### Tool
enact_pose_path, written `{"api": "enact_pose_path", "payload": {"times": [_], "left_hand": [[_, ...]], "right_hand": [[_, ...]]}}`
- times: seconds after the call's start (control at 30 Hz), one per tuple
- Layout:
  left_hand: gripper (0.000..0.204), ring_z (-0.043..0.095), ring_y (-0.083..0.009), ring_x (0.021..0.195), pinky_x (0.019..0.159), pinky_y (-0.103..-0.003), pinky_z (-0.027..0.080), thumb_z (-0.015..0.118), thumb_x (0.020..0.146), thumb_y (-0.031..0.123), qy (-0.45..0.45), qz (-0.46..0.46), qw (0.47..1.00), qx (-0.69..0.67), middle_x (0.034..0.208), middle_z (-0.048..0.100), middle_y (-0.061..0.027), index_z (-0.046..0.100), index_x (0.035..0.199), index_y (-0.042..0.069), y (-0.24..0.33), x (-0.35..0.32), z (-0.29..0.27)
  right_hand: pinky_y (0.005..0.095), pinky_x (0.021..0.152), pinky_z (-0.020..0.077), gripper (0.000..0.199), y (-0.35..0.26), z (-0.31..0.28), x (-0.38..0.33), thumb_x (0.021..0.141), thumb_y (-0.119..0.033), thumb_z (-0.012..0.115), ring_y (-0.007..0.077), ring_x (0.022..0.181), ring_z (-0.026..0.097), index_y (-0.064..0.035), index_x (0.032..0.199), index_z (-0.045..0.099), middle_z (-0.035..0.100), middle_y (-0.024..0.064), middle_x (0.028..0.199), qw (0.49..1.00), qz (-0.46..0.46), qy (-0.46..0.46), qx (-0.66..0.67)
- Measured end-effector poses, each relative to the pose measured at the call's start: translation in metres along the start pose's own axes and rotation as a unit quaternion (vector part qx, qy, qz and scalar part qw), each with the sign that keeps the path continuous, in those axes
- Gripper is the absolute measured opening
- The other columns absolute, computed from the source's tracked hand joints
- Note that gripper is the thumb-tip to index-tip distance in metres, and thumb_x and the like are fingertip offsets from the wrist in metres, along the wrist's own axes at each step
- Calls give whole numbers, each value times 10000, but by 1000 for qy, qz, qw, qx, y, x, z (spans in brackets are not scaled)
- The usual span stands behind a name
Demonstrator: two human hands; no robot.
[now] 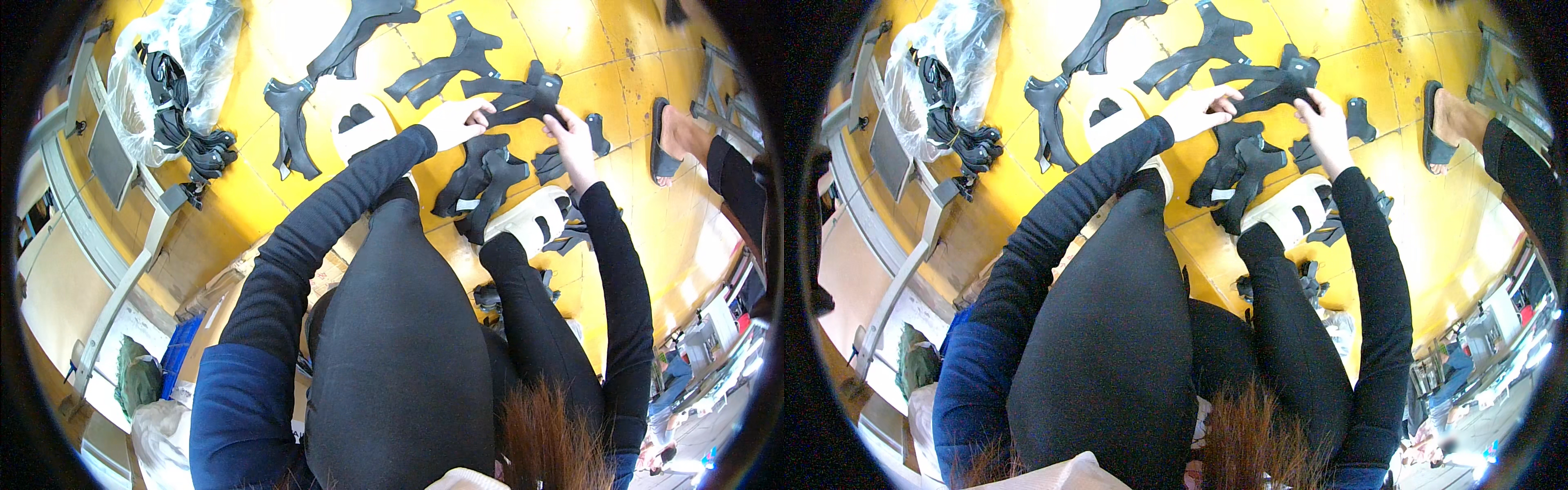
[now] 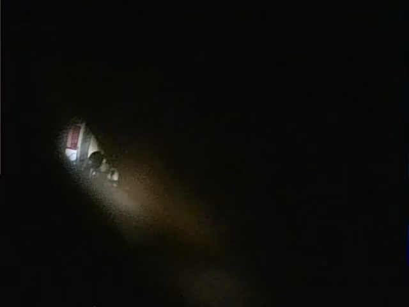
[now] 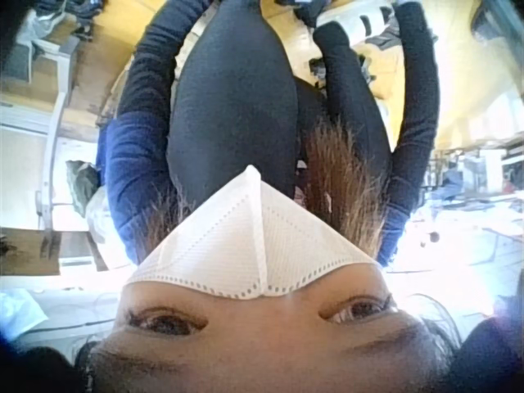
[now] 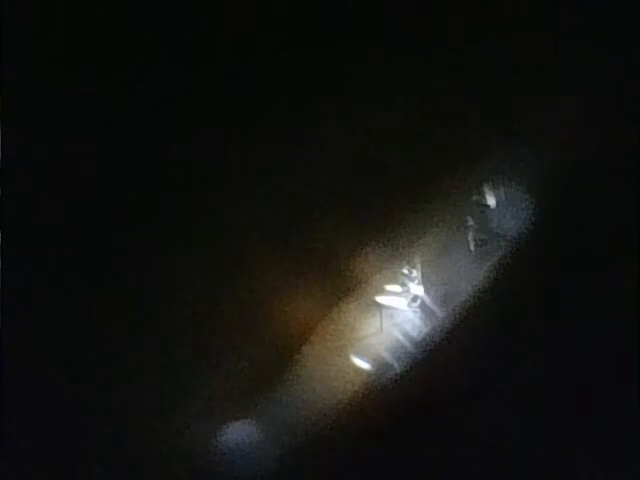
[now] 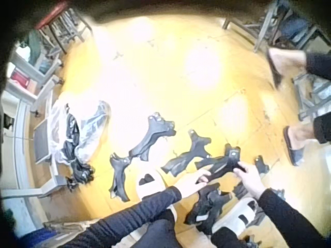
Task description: The person sits on the floor and repeatedly picks up black plastic parts from a pile, separates them, and places them on the floor. The person handles the parts one by one, occasionally turning them over, and arranges them into a growing group on the floor.
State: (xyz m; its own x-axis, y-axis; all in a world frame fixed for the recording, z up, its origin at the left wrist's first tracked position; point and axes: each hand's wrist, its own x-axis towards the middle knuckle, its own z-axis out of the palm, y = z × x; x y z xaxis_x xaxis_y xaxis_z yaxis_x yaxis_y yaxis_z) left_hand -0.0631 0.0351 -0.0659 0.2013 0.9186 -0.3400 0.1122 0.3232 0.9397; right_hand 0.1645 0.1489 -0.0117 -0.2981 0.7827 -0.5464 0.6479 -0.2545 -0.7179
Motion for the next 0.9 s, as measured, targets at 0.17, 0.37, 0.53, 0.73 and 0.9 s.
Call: {"api": "enact_pose_path", "payload": {"times": [0.17,0.37,0.53,0.73,0.9], "left_hand": [[341,632,-210,878,823,-326,500,580,830,63,-18,10,999,44,931,653,-74,563,1168,101,-5,10,0],[434,490,-296,1138,937,-406,450,655,782,140,165,78,917,354,1178,525,-121,551,1200,86,0,30,7],[435,539,-289,1053,885,-415,460,640,802,198,114,15,920,375,1082,548,-112,551,1216,95,-5,37,14],[358,550,-282,1030,849,-424,460,619,816,210,119,37,926,356,1062,556,-101,589,1164,134,-10,20,18],[275,599,-257,863,791,-362,490,597,833,134,120,36,955,268,895,592,-89,609,1105,105,-7,-2,11]], "right_hand": [[250,822,459,468,15,-19,6,901,-112,605,129,900,581,10,1335,481,605,99,1158,987,42,17,156],[319,1040,347,584,22,-28,4,891,-223,607,179,1203,466,-60,1414,407,481,123,1339,995,87,-7,-49],[355,1011,370,476,40,-14,-7,874,-170,597,259,1170,495,-80,1330,492,527,136,1240,968,-96,100,-209],[379,1004,389,349,37,0,-31,827,-97,599,338,1148,503,-49,1169,546,539,153,1189,928,-201,-157,-271],[398,944,414,392,45,27,-57,782,-88,652,320,1081,517,-62,1155,534,542,142,1079,921,-175,-196,-289]]}}
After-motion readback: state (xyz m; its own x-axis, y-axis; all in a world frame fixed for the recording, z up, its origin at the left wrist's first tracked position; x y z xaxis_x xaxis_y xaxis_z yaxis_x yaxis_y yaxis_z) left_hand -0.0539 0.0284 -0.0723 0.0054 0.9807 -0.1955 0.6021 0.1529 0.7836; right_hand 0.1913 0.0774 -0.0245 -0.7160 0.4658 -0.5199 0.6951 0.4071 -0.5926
